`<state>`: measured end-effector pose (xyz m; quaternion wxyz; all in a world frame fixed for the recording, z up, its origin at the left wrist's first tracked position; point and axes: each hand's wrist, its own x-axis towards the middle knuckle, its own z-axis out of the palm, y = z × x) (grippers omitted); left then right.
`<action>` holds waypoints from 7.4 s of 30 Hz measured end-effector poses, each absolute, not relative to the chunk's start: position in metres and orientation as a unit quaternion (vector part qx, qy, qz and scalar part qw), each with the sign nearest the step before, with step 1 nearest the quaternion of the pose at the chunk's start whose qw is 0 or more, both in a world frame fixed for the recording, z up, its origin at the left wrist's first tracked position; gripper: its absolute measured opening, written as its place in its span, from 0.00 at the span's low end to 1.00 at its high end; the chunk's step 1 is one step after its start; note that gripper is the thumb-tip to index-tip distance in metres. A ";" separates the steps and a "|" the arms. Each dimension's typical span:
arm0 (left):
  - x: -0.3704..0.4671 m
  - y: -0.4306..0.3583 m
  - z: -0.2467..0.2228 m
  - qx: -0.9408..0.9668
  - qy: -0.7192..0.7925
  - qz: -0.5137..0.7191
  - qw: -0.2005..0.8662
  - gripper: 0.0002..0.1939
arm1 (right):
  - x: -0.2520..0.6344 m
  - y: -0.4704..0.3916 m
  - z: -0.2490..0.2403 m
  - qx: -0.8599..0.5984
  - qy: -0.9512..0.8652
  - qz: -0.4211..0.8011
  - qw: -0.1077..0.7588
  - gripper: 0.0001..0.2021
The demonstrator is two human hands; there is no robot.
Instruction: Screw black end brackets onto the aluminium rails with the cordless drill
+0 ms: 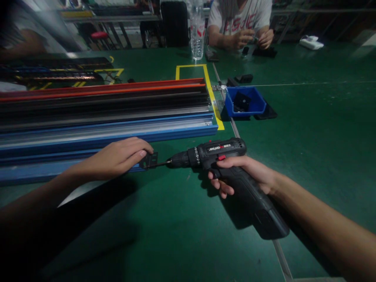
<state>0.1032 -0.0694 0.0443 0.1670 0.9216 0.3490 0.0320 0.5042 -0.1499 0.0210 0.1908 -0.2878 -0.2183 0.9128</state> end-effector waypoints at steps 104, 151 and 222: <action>0.107 -0.069 0.046 0.908 0.379 0.026 0.178 0.26 | 0.502 -0.149 0.027 -0.284 -0.205 0.919 0.183 0.16; 0.107 -0.068 0.046 0.917 0.358 0.024 0.176 0.25 | 0.504 -0.152 0.024 -0.280 -0.186 0.922 0.192 0.17; 0.104 -0.068 0.046 0.911 0.367 0.028 0.188 0.24 | 0.499 -0.150 0.037 -0.291 -0.175 0.922 0.187 0.15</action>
